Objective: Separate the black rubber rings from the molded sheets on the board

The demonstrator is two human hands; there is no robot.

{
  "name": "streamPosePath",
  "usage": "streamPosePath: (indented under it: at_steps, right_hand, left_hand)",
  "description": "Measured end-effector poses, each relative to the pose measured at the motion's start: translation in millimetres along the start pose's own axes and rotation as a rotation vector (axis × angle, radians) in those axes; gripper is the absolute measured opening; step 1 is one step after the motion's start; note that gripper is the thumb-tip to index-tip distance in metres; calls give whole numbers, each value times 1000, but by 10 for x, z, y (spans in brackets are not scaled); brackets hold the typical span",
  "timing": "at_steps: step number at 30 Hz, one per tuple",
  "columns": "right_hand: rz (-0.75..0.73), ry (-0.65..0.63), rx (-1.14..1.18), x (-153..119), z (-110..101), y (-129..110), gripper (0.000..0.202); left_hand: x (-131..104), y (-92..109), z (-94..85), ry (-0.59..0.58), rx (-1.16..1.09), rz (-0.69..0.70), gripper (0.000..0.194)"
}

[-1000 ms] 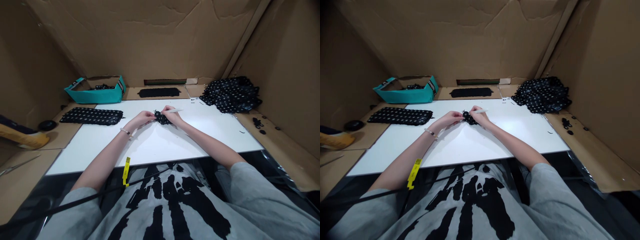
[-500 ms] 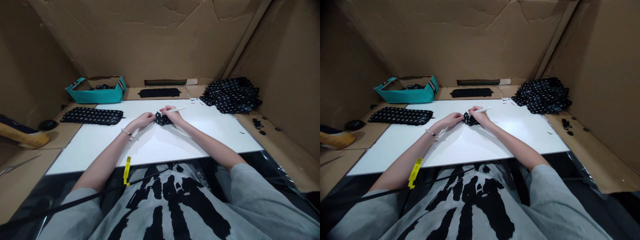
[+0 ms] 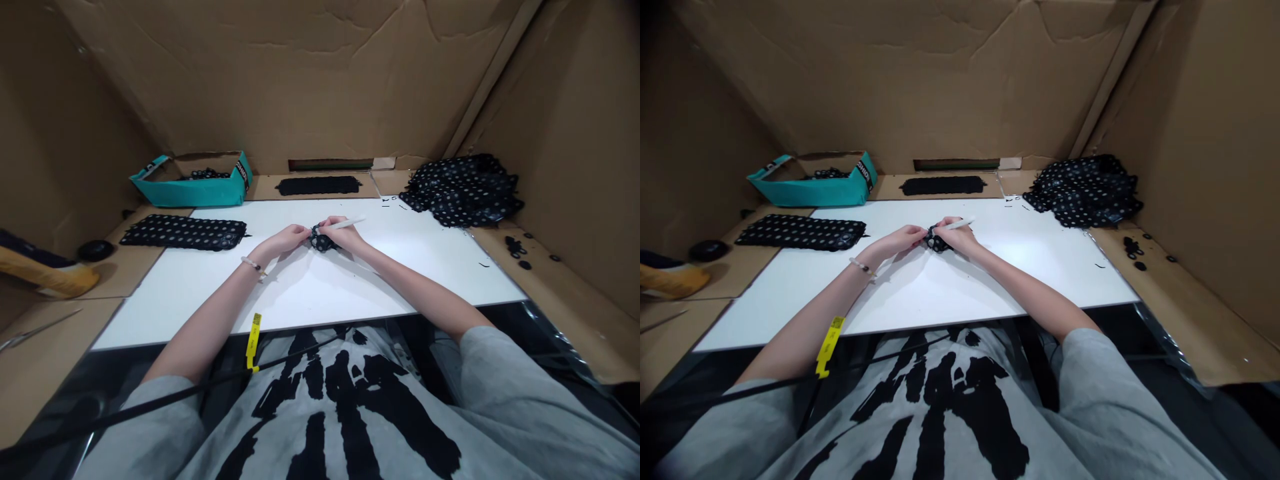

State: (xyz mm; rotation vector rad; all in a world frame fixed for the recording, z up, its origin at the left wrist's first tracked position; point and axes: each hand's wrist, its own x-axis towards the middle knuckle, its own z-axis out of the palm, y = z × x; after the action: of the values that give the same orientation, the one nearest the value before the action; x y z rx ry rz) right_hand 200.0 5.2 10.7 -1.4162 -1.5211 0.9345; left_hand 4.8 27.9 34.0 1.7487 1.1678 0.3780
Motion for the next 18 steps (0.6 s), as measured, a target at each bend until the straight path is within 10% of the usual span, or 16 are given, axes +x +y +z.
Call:
streamPosePath:
  at_steps: [18]
  right_hand:
    - [-33,29,-28,-83,31,-48,22]
  left_hand:
    - [149,-173,16,79,-204,-25,40]
